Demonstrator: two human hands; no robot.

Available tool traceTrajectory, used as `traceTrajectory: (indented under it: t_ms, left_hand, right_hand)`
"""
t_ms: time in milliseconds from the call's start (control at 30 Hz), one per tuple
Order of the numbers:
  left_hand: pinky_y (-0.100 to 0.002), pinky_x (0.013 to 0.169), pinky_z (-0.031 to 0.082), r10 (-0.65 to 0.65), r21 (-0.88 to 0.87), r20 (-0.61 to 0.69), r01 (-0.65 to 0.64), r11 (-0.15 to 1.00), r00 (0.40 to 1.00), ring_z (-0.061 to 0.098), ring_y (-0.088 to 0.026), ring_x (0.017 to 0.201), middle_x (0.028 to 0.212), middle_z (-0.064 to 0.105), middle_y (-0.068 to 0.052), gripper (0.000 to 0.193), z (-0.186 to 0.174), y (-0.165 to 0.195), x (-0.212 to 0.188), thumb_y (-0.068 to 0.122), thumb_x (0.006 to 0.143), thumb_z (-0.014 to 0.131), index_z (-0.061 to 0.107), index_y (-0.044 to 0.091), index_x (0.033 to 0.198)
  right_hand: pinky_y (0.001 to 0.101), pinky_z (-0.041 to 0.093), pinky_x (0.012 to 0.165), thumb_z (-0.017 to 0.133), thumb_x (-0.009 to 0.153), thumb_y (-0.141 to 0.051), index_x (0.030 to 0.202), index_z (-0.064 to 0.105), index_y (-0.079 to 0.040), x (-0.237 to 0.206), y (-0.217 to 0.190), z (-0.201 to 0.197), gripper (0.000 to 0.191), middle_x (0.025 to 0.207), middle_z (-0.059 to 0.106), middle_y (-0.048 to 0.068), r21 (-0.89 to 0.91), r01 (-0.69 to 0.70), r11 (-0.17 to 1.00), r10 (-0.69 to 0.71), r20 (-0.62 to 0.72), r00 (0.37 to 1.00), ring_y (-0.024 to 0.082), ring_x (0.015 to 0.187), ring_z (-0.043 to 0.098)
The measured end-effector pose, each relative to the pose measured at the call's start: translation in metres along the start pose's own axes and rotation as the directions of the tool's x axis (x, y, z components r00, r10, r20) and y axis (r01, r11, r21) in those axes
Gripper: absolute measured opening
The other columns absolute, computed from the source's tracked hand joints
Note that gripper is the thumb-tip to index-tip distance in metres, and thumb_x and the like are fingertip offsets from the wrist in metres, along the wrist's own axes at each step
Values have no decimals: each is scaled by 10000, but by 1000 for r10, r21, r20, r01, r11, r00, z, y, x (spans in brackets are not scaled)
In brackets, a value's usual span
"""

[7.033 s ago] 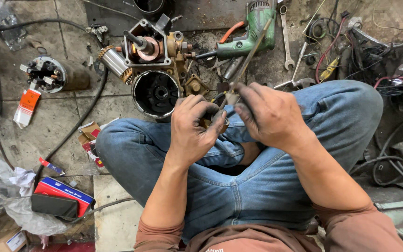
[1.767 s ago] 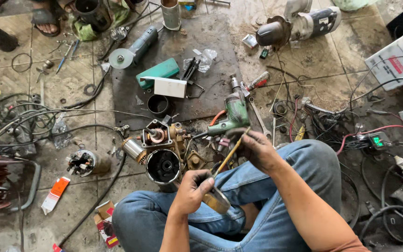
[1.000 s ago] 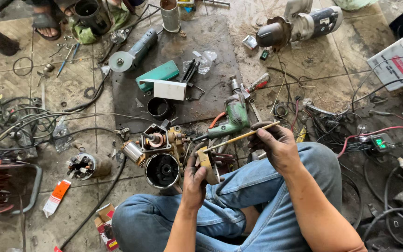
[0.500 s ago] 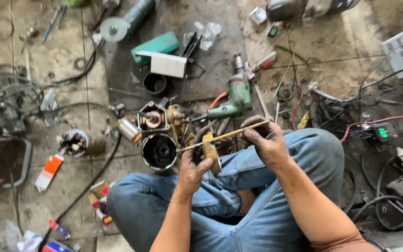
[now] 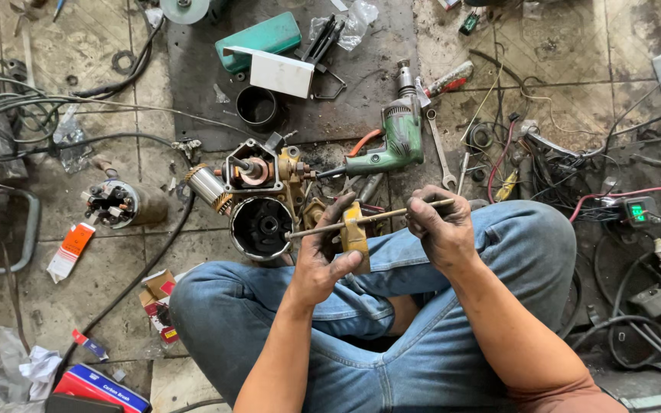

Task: The person sits on the floor and works on a disassembled electric motor. They use a metal rod to push out a component from a yellow housing and then use pliers to adjust a small part inside the housing.

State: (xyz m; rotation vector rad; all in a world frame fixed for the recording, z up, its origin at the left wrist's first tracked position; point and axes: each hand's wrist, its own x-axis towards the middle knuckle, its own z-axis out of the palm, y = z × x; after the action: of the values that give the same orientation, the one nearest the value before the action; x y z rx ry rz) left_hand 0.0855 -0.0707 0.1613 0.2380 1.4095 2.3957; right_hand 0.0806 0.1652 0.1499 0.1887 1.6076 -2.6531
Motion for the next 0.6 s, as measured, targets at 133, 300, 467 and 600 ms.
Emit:
traceTrajectory:
  t_ms: [133, 300, 467, 600]
  left_hand:
    - [-345, 1115, 467, -22, -44, -10, 21, 999, 1000, 581, -194, 1275, 1403, 594, -107, 843, 0, -3, 0, 236, 856, 806, 428, 8, 1573]
    - [-332, 1049, 475, -23, -95, -36, 20, 995, 999, 582, -189, 1176, 1343, 618, -108, 848, -8, -4, -1, 228, 862, 791, 452, -5, 1604]
    - [-325, 1121, 455, -5, -7, -35, 4, 1000, 999, 573, -174, 1272, 1396, 596, -89, 828, -13, 1, -1, 245, 849, 803, 450, -1, 1557]
    - [-333, 1111, 466, -15, 67, -41, 18, 998, 999, 573, -181, 1267, 1400, 580, -89, 828, -13, 8, -1, 262, 847, 812, 470, 1, 1554]
  right_hand:
    - [254, 399, 575, 693, 1038, -109, 914, 648, 14, 1, -2, 1, 181, 807, 556, 24, -72, 50, 996, -47, 45, 998, 93, 656, 491]
    - [236, 479, 655, 730, 947, -166, 1072, 667, -11, 3, -35, -1, 209, 876, 640, 15, -515, 150, 844, -110, 108, 988, 84, 744, 583]
    - [251, 489, 687, 766, 941, -126, 1041, 681, -3, 7, -57, -3, 180, 874, 683, 47, -752, 342, 563, -172, 298, 939, 115, 748, 600]
    - [253, 471, 635, 730, 985, -173, 992, 678, -7, 8, -51, 2, 175, 749, 630, 44, -784, 326, 528, -178, 273, 945, 104, 669, 564]
